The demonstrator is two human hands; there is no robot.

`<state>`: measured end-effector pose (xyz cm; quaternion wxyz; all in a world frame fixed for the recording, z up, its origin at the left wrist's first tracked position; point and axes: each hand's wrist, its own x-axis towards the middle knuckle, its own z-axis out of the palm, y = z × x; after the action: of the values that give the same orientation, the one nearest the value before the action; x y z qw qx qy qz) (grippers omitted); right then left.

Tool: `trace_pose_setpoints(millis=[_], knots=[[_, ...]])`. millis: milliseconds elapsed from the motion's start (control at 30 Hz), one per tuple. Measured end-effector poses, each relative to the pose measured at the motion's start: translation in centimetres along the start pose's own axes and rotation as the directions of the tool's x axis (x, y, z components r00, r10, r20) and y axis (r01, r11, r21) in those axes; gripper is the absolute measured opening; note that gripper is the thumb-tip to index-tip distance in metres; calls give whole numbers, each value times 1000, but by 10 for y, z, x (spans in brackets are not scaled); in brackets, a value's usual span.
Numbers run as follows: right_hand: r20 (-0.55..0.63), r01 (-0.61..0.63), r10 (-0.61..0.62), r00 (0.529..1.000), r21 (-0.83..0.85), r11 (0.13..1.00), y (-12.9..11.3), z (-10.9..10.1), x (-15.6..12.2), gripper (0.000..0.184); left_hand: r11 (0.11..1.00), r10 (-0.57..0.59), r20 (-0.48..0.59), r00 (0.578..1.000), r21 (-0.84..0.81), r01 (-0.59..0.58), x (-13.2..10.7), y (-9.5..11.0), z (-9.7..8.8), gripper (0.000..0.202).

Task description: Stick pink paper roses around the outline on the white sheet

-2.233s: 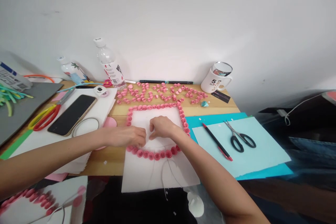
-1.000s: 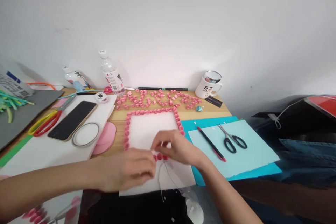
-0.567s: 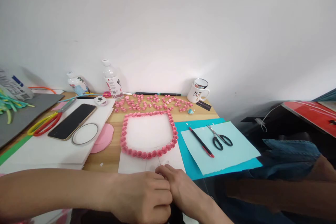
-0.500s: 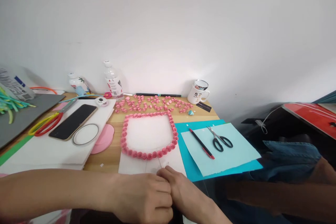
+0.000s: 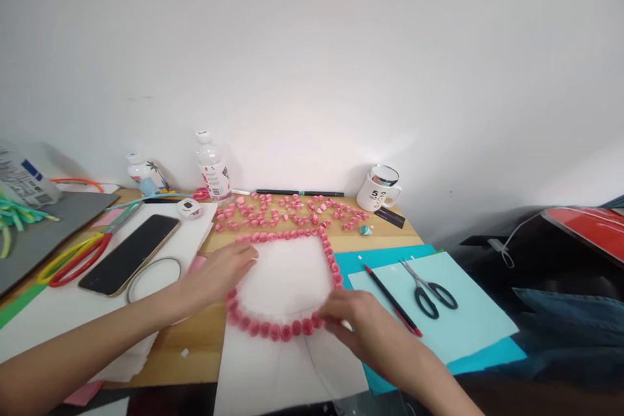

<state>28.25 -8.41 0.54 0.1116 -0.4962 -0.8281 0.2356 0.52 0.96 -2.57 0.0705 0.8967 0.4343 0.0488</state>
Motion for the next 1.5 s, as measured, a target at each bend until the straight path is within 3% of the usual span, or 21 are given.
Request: trace_pose_setpoints(millis=[133, 300, 433, 600, 1000, 1167, 1300, 1367, 1500], knots=[[-95, 11, -22, 995, -112, 994, 11, 16, 66, 26, 995, 14, 101, 995, 102, -24, 3, 0, 1, 24], [-27, -65, 60, 998, -270, 961, 26, 40, 104, 28, 963, -269, 99, 958, 36, 267, 13, -18, -14, 34], [42, -65, 85, 995, -354, 933, 26, 47, 109, 24, 929, -359, 138, 923, -41, 367, 24, -43, -16, 28], [25, -52, 67, 997, -397, 916, 25, 53, 106, 29, 919, -357, 88, 930, -146, 366, 30, -65, 7, 19], [62, -49, 92, 994, -496, 867, 18, 54, 107, 50, 893, -278, 26, 960, -362, 268, 30, -75, 16, 27], [68, -79, 120, 990, -436, 897, 19, 48, 111, 40, 876, -273, -33, 961, -422, 234, 29, -78, 18, 27], [58, -58, 76, 995, -264, 963, 27, 30, 125, 24, 877, -273, -28, 961, -417, 238, 29, -80, 17, 25], [8, -40, 42, 999, -170, 985, 31, 18, 139, 21, 882, -286, -26, 958, -399, 252, 29, -80, 17, 26], [-198, -54, 34, 980, -94, 994, 35, -3, 185, 22, 877, -293, -3, 956, -400, 267, 29, -80, 18, 26]])
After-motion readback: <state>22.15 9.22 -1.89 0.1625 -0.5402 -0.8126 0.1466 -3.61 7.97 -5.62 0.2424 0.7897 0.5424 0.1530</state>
